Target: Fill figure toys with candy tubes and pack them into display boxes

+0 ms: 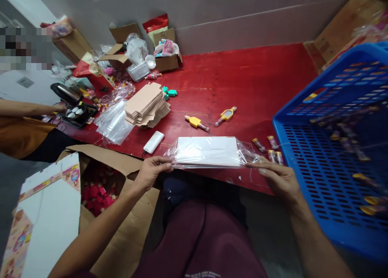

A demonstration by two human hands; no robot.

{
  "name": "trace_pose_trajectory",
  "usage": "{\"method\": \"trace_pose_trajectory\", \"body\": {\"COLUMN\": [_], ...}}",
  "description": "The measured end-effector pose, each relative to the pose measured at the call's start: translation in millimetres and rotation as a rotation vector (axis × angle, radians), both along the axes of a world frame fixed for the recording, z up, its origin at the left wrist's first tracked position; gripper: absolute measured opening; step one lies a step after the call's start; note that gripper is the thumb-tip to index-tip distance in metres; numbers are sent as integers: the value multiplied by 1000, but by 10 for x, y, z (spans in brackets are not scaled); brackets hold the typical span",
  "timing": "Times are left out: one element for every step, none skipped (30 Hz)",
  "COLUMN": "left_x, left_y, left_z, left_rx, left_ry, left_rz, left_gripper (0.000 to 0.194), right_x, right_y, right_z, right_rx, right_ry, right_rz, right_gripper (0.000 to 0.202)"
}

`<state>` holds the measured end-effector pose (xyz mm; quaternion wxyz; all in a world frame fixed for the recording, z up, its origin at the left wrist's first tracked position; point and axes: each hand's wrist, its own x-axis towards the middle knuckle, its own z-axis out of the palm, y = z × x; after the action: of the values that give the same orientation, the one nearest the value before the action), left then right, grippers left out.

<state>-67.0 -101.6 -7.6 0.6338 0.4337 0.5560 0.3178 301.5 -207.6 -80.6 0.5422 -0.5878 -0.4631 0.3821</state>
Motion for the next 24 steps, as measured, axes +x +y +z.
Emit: {"method": "trace_pose_trajectory", "body": {"left_x": [-4,-10,-16,-20,-22,-22,-19,-13,-4,6,16,25,31,35,35,34,34,36,43,54,70,89,110,131], "left_y": [-20,-37,-51,-59,-61,-55,-42,-21,6,40,77,115,154,191,225,255,278,296,304,302,287,256,205,133], "left_z": [-46,-93,-142,-191,-239,-284,-325,-361,-394,-424,-453,-481,-508,-535,-560,-582,-599,-609,-612,-605,-589,-563,-528,-486], "left_rx": [17,44,85,143,216,303,400,501,598,690,776,859,939,1012,1071,1114,1135,1133,1109,1069,1016,955,901,868], "left_ry": [26,49,74,103,143,200,270,349,426,492,546,587,624,657,687,711,730,743,749,745,730,704,677,660], "left_rz": [-24,-47,-66,-81,-91,-101,-119,-144,-175,-201,-221,-236,-248,-261,-278,-299,-320,-328,-322,-294,-248,-187,-112,-24], "left_gripper": [38,36,34,32,30,28,25,21,17,14,12,11,12,14,16,18,19,19,19,18,18,17,17,16], "right_x": [0,-11,-34,-65,-102,-141,-179,-212,-238,-259,-274,-286,-296,-308,-322,-338,-357,-377,-398,-421,-446,-475,-508,-548], "right_y": [-7,-13,-16,-17,-14,-8,2,15,31,50,72,97,123,151,180,211,243,276,309,340,365,379,378,356], "right_z": [-32,-57,-77,-91,-103,-114,-125,-139,-155,-173,-194,-220,-249,-283,-320,-357,-392,-420,-437,-439,-425,-396,-355,-307], "right_rx": [27,62,86,90,74,49,26,26,59,121,200,282,357,418,463,486,483,458,421,372,319,269,223,182], "right_ry": [21,58,91,102,87,50,-1,-53,-106,-173,-263,-379,-508,-631,-728,-788,-814,-809,-782,-740,-681,-604,-511,-410], "right_rz": [25,43,46,26,-12,-58,-93,-116,-127,-133,-145,-174,-215,-264,-313,-360,-402,-435,-460,-478,-494,-518,-544,-574], "right_gripper": [22,28,34,38,38,34,28,23,19,16,13,8,4,2,2,3,3,3,5,8,12,17,22,27]}}
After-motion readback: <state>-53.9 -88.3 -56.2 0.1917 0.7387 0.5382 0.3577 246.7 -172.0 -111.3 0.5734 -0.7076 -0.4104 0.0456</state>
